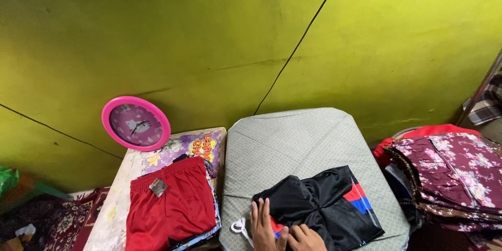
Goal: Folding pairs of shorts on a flat surface.
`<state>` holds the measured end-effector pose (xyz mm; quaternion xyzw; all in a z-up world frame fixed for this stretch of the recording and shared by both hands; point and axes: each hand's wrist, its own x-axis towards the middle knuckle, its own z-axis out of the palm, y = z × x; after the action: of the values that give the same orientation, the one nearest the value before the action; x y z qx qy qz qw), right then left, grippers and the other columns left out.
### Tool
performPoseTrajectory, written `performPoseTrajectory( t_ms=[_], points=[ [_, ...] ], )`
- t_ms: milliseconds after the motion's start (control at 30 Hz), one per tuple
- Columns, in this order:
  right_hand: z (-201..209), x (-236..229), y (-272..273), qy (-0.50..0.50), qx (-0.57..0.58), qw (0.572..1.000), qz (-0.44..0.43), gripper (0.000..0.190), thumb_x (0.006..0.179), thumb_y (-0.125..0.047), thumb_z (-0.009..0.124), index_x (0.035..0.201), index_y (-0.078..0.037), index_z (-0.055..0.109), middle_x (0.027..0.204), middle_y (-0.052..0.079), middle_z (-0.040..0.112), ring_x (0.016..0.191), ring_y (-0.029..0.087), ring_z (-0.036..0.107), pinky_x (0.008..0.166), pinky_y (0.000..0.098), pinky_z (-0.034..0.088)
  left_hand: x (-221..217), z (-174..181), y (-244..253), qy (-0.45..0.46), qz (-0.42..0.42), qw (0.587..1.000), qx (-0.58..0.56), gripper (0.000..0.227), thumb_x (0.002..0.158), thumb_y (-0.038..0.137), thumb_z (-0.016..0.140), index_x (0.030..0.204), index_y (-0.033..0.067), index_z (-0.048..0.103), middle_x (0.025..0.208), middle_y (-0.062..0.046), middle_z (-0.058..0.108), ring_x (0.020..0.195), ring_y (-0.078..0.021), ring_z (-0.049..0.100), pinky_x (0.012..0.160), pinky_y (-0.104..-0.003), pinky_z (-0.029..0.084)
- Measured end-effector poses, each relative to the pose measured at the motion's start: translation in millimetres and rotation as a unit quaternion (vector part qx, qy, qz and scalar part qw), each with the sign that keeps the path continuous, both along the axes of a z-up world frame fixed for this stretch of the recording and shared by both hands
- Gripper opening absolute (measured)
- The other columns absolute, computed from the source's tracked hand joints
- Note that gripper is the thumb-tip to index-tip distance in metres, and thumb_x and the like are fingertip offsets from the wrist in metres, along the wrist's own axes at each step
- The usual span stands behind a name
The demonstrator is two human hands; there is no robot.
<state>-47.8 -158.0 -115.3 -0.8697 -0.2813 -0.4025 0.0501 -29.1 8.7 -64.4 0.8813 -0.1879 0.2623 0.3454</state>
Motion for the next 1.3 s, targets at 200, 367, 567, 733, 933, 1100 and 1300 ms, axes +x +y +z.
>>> performPoseTrajectory(
  t_ms=[200,367,567,733,933,1100,1300],
  points=[
    [-43,-4,6,0.123,0.041,0.991,-0.043,0.009,0.089,-0.027,0.062,0.096,-0.026,0.067,0.093,-0.003,0.059,0.070,0.018,0.057,0.059,0.0298,0.047,3,-11,-1,0.008,0.012,1.000,-0.008,0.091,0.094,0.067,0.040,0.154,-0.0020,0.036,0.159,-0.029,0.039,0.151,-0.0519,0.027,0.117,-0.065,0.023],
    [29,6,-20,0.294,0.149,0.943,0.048,0.025,0.083,-0.028,0.064,0.105,-0.022,0.073,0.092,0.000,0.066,0.077,0.020,0.062,0.067,0.0324,0.050,1,-1,-1,-0.016,0.004,1.000,-0.020,0.091,0.095,0.066,0.039,0.152,-0.0048,0.039,0.155,-0.031,0.043,0.149,-0.0536,0.030,0.117,-0.064,0.025],
    [111,2,-139,0.371,0.483,0.782,-0.135,0.035,0.082,-0.003,0.072,0.112,-0.017,0.082,0.111,-0.001,0.084,0.095,0.014,0.079,0.087,0.0264,0.058,-7,21,-3,0.028,-0.006,0.998,-0.047,0.093,0.096,0.070,0.035,0.154,-0.0037,0.036,0.159,-0.033,0.034,0.149,-0.0561,0.025,0.117,-0.066,0.022],
    [40,-26,-226,0.357,0.580,0.691,-0.240,0.038,0.092,-0.001,0.068,0.128,-0.005,0.075,0.099,0.016,0.079,0.082,0.024,0.069,0.078,0.0322,0.052,-3,17,-5,0.031,-0.025,0.999,0.030,0.095,0.095,0.072,0.034,0.159,0.0005,0.030,0.163,-0.035,0.022,0.153,-0.0552,0.015,0.119,-0.066,0.013],
    [54,-27,-166,0.189,0.326,0.882,-0.283,0.033,0.079,-0.023,0.077,0.112,-0.017,0.075,0.111,0.005,0.075,0.099,0.025,0.071,0.093,0.0372,0.054,4,0,-8,0.168,-0.013,0.973,0.157,0.102,0.092,0.070,0.062,0.162,0.0066,0.024,0.166,-0.031,0.010,0.153,-0.0529,-0.001,0.117,-0.066,0.007],
    [-7,-3,-93,0.022,-0.080,0.975,-0.205,0.127,0.059,-0.108,0.047,0.161,-0.036,0.027,0.174,0.002,0.020,0.157,0.020,0.023,0.115,0.0653,0.020,26,-68,-5,-0.129,0.105,0.920,0.355,0.167,0.048,0.126,0.074,0.160,0.0109,0.029,0.166,-0.031,0.017,0.157,-0.0507,0.009,0.121,-0.063,0.009],
    [-24,-19,-159,0.077,-0.116,0.935,-0.326,0.135,0.057,-0.119,0.039,0.163,-0.040,0.015,0.176,0.001,0.010,0.160,0.021,0.013,0.112,0.0671,0.020,25,-54,-1,-0.161,0.133,0.889,0.407,0.193,0.035,0.146,0.053,0.162,0.0057,0.016,0.168,-0.033,0.009,0.158,-0.0508,0.006,0.123,-0.061,0.008]
  ],
)
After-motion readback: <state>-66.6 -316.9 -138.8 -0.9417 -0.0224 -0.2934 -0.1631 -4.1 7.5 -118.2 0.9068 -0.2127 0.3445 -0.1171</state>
